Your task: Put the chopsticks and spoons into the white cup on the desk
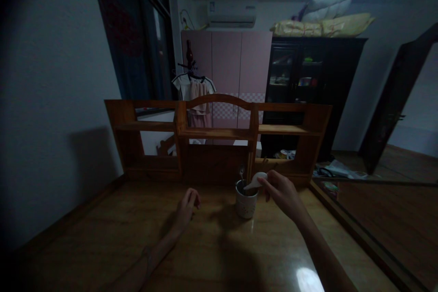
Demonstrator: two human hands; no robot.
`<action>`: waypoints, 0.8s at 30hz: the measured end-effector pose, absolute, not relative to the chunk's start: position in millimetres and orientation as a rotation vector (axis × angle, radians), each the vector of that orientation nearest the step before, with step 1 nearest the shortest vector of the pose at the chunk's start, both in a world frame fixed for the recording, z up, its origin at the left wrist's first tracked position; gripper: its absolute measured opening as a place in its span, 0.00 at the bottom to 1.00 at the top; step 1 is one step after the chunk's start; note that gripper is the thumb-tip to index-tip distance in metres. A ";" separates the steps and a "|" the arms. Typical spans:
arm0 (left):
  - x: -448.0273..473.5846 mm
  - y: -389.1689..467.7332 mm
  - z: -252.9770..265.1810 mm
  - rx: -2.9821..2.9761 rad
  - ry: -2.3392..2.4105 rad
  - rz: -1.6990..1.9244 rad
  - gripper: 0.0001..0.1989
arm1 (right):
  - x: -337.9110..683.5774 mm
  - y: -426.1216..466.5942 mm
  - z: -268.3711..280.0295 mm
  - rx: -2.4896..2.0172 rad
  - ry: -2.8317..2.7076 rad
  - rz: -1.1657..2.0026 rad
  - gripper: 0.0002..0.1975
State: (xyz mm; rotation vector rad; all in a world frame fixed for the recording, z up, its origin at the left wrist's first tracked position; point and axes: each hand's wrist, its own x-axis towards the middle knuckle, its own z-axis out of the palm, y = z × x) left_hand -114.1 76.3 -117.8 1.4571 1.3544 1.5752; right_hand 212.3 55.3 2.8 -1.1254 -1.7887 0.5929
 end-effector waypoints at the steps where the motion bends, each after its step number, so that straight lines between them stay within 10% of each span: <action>1: -114.3 76.3 -118.0 1.454 1.359 1.574 0.18 | 210.5 60.1 -0.3 -1.136 -1.813 0.584 0.19; 24: -114.0 80.1 -125.1 1.482 1.312 1.573 0.19 | 200.8 104.2 -35.2 -1.252 -2.102 0.601 0.15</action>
